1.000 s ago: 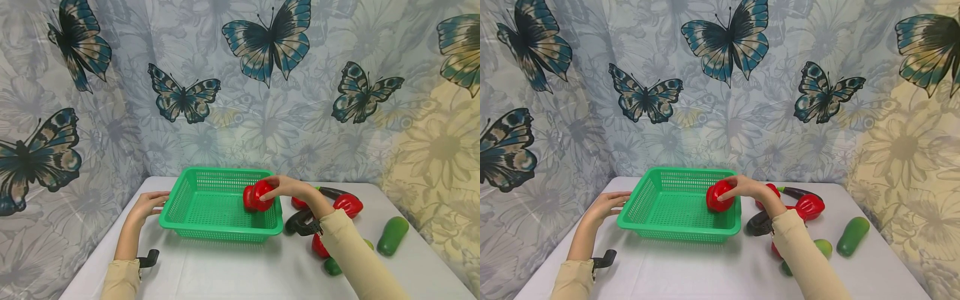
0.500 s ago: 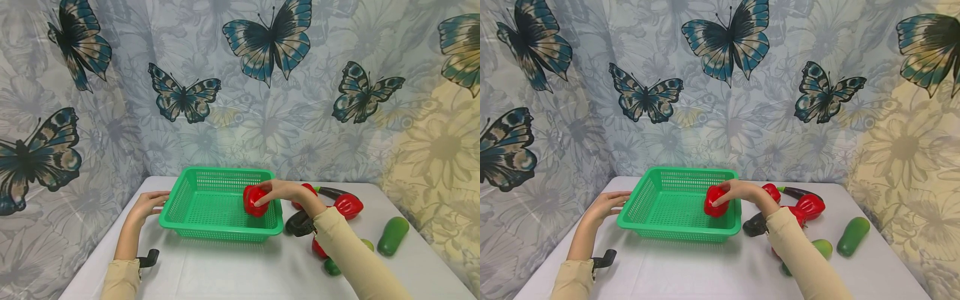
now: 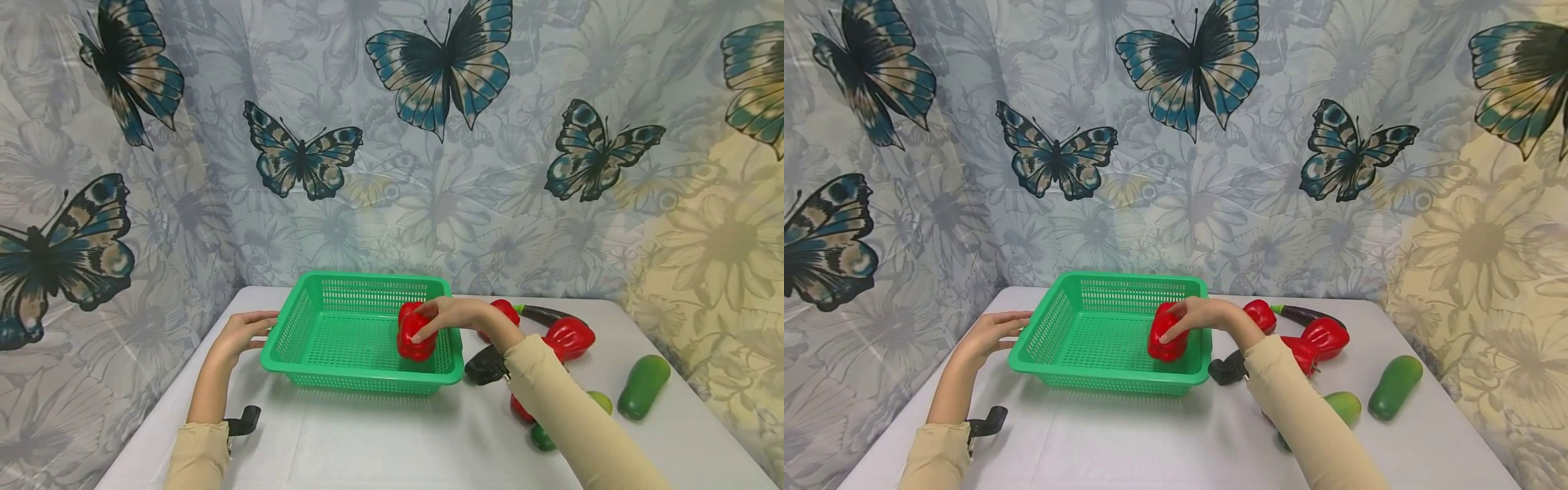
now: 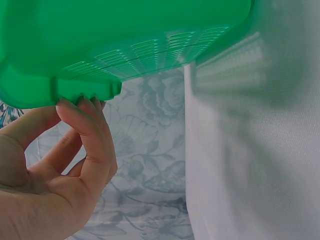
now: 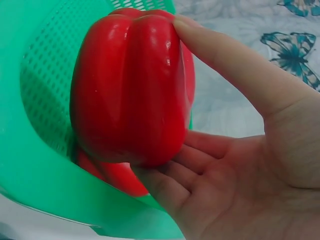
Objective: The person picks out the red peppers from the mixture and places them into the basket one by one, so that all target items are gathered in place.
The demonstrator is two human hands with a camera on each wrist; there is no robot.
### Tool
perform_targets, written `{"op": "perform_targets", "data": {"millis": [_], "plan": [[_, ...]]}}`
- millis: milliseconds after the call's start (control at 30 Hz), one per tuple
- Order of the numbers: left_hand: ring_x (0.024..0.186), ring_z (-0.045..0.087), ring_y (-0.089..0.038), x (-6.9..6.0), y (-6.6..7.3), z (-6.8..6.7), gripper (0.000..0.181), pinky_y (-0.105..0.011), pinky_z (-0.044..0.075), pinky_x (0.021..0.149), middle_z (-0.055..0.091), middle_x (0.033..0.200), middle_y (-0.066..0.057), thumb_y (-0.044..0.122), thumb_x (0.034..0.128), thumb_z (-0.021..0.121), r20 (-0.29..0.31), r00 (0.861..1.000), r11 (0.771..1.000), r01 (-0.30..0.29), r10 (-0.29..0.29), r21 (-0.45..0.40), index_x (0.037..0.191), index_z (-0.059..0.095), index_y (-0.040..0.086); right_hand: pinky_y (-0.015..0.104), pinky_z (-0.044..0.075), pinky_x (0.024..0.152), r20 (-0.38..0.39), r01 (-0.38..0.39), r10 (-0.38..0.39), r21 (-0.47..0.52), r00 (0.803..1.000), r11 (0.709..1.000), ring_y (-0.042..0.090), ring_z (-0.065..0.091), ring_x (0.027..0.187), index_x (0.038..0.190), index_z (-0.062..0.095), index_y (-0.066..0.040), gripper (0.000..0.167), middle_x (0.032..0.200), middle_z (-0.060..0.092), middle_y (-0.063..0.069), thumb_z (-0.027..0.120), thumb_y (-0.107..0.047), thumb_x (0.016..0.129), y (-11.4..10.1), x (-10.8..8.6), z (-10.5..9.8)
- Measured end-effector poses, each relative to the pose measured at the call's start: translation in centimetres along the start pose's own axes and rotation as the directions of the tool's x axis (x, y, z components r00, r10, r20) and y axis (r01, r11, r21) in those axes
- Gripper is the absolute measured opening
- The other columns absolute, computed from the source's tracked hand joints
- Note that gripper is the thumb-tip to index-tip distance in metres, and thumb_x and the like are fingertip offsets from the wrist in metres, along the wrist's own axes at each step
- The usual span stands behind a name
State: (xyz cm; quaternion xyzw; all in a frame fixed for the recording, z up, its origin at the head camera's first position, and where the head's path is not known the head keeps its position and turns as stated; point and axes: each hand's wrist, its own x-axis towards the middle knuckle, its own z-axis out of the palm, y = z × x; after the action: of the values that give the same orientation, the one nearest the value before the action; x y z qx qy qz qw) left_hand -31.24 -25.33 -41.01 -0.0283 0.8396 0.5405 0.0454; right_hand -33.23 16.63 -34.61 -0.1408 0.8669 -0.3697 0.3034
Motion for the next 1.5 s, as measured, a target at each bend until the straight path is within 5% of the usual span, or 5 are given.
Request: {"op": "perform_targets", "data": {"millis": [500,1200,1500], "plan": [[0.101,0.061,-0.016,-0.2,0.1,0.1,0.051,-0.031,0.060,0.085,0.050,0.141,-0.025,0.028,0.0990,0.057,0.006,1.000,1.000,0.001,-0.001,0.002,0.140,0.051,-0.002,0.048,0.048,0.106,-0.010,-0.076,0.075,-0.105,0.997,0.992,0.029,0.040,0.135,0.140,0.050,-0.013,0.079,0.148,0.043,0.009,0.082,-0.042,0.074,0.1,0.6,1.1],[0.107,0.061,-0.021,-0.1,0.2,0.0,0.052,-0.036,0.058,0.091,0.048,0.143,-0.025,0.030,0.1000,0.055,0.012,1.000,1.000,0.001,-0.002,0.017,0.141,0.049,-0.001,0.046,0.054,0.096,-0.028,-0.085,0.080,-0.260,0.996,0.962,0.028,0.043,0.131,0.140,0.051,-0.010,0.083,0.144,0.050,0.009,0.084,-0.041,0.071,-0.6,1.2,2.9],[0.108,0.061,-0.022,-0.1,0.2,0.0,0.051,-0.033,0.059,0.088,0.048,0.143,-0.025,0.030,0.0997,0.056,0.009,1.000,1.000,0.004,-0.004,0.008,0.141,0.050,-0.001,0.047,0.057,0.091,-0.062,-0.094,0.081,-0.249,0.995,0.964,0.028,0.047,0.124,0.140,0.049,-0.006,0.085,0.136,0.054,0.010,0.087,-0.036,0.070,-0.5,1.6,3.8]]}}
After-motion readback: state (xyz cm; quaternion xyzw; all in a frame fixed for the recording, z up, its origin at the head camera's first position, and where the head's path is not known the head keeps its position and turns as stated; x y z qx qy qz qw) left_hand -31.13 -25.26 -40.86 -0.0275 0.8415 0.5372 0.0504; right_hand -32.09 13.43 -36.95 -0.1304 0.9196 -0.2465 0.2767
